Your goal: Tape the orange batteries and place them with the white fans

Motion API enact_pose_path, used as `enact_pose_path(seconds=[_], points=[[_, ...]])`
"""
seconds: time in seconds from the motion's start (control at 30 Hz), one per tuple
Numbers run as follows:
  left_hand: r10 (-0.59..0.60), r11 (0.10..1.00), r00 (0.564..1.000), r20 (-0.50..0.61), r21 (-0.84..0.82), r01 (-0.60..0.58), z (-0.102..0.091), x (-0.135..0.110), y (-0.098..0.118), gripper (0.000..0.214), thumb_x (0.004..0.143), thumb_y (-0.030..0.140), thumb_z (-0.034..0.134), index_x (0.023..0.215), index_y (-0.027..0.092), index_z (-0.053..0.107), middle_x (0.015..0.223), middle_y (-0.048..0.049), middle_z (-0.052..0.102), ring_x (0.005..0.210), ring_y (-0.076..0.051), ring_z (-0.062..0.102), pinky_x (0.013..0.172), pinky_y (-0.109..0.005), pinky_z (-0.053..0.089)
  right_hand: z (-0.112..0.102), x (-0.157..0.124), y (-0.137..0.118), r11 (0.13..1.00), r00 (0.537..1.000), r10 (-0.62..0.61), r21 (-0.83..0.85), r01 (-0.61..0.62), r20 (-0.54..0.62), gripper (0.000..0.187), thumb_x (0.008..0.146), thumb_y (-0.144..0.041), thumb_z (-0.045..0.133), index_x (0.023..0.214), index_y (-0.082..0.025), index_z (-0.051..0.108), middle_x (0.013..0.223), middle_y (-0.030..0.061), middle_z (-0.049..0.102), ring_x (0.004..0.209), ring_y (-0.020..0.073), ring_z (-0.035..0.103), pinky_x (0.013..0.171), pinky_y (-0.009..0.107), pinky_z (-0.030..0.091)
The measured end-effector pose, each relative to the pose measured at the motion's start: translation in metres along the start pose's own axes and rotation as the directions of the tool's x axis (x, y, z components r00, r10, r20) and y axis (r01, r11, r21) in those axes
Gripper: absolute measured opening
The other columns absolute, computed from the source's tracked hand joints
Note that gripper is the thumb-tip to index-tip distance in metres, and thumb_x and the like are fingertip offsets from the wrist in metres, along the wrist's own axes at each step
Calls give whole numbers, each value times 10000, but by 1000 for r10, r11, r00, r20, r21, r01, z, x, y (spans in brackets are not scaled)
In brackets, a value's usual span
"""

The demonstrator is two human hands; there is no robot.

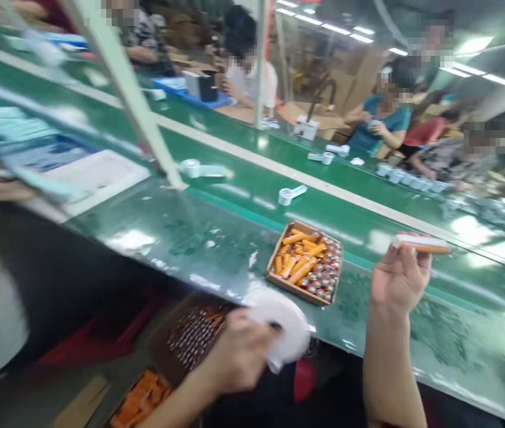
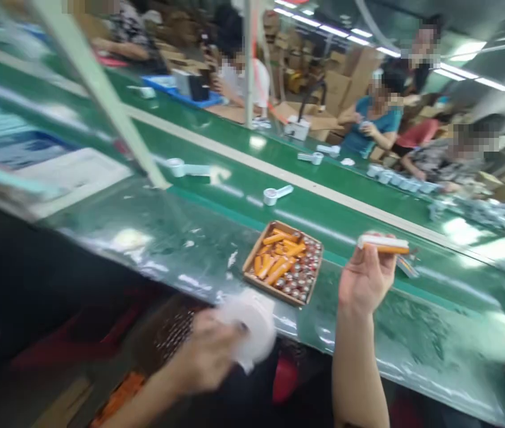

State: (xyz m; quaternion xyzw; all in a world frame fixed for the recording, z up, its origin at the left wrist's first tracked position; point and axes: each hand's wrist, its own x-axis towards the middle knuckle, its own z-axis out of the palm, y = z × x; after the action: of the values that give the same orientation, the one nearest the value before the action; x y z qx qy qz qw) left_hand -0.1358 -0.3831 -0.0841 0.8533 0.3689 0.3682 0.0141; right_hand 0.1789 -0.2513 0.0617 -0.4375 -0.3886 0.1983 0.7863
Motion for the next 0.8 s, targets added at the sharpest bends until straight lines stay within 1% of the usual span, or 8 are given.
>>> enact_pose_path(seconds=[0.1,0.23,0.33,0.4,0.5,0.6,0.7,0.8], points=[[-255,948,961,-105,167,269,-25,-6,-100,520,893,320,693,1409,365,737,1149,-92,794,1079,-388,661,989,-590,536,-40,16,9,987,988,63,-155,-41,140,711,790,-481,888,1429,-352,603,1201,57,754,1095,231,780,930,387,680],[-292,952,956,-17,89,292,-51,-6,-182,419,928,536,698,1319,401,763,1239,-33,792,1141,-401,651,1061,-599,525,-107,-26,24,903,910,393,-244,-354,135,810,707,-454,959,1417,-336,586,1124,65,788,1026,271,815,860,402,689],[-281,959,957,-72,2,282,-54,32,-192,337,987,604,657,1215,385,775,1223,7,787,1212,-368,646,1143,-597,491,-151,-34,28,831,855,519,-245,-500,13,758,660,-415,1011,1307,-307,631,1103,78,805,974,275,826,791,369,689],[-239,971,967,-84,9,241,-38,95,-194,368,1036,633,590,1066,331,798,1076,0,801,1123,-343,684,1094,-573,530,-157,-19,32,813,840,542,-251,-525,-4,757,640,-416,1030,1273,-290,636,1067,86,814,954,272,828,786,359,684],[-316,949,926,205,60,310,13,220,-195,522,1122,581,408,1185,235,793,1203,-71,776,1118,-321,707,976,-478,584,-124,17,45,853,873,480,-275,-443,82,798,641,-456,1029,1305,-289,619,1052,93,820,1008,286,821,858,403,677],[-404,904,839,365,298,306,69,324,-184,460,1095,484,532,1332,158,754,1387,-193,698,1281,-387,625,1050,-508,534,-74,42,57,904,894,393,-267,-333,216,792,672,-516,1003,1327,-299,613,1065,93,821,1015,290,816,895,450,665],[-465,866,773,432,402,297,103,373,-178,432,1031,387,654,1339,101,752,1447,-264,652,1368,-443,557,1119,-580,469,-51,44,62,920,883,375,-230,-317,283,750,705,-479,1001,1333,-299,631,1082,99,826,1039,289,813,910,453,658],[-474,871,697,537,402,283,115,381,-185,377,929,176,693,1287,105,785,1340,-240,724,1263,-375,642,1070,-484,512,-66,39,62,912,876,394,-235,-336,277,739,678,-392,1033,1312,-295,667,1067,95,832,1076,319,813,902,467,666]])
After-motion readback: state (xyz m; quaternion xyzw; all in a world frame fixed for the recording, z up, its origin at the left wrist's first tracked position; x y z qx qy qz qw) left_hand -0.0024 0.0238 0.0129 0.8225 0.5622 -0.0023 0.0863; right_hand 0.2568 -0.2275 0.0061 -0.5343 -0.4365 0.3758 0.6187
